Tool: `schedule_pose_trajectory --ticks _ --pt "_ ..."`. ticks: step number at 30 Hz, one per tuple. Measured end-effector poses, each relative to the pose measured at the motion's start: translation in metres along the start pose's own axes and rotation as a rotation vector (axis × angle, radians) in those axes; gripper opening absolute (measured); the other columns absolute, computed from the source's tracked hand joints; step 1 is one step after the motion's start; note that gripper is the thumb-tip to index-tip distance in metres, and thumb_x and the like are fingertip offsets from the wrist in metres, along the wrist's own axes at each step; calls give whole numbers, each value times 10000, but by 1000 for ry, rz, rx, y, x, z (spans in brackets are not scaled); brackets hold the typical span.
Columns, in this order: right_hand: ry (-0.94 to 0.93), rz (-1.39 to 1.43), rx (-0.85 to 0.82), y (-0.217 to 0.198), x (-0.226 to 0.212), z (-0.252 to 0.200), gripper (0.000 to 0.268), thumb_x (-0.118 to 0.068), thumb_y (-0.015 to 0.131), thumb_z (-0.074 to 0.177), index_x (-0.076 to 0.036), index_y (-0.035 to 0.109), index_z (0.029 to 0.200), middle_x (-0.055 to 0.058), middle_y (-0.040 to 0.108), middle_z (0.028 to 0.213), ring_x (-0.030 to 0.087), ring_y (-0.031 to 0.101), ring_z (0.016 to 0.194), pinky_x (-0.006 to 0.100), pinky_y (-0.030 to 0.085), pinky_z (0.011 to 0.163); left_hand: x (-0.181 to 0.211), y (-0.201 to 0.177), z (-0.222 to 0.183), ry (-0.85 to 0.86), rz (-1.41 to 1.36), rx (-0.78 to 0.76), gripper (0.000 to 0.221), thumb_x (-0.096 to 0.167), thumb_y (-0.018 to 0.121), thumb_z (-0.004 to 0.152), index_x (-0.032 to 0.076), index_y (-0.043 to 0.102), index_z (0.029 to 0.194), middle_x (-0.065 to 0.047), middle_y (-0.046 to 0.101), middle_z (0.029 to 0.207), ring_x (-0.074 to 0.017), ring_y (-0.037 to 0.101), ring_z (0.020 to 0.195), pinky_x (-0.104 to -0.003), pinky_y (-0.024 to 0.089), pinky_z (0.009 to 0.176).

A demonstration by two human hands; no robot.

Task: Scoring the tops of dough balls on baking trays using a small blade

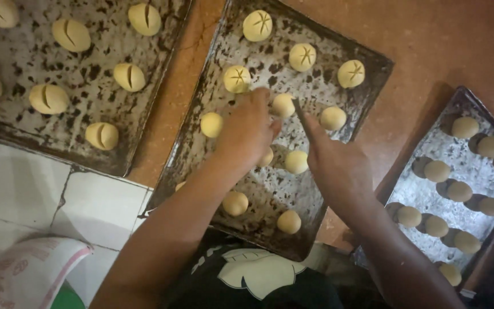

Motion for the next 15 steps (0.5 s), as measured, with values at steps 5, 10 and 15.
schedule_pose_trajectory --ticks 5,10,15 --pt "-120 -25 3 8 -5 7 561 -186 440 949 -276 378 1499 112 721 710 371 734 693 534 569 683 4 11 8 61 26 130 443 363 701 877 32 506 1098 -164 587 933 -381 692 779 -523 572 635" --pt "-218 68 77 24 -4 29 638 -200 548 908 -218 358 1517 129 720 775 385 732 732 549 572 715 7 11 9 56 47 175 325 321 694 866 76 534 1008 -127 619 862 -366 707 733 -500 573 628" --pt "-100 -75 -22 41 17 -11 651 -230 504 898 -320 380 1531 58 697 666 305 734 616 464 569 563 3 8 12 95 -28 233 333 317 677 893 142 589 1163 -90 639 998 -302 715 845 -434 578 731"
Point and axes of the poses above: each hand's wrist, its own z-axis towards the middle knuckle, its own y-axis out of the palm, x = y × z, the point moved 8 cm from there along z, towards the middle knuckle
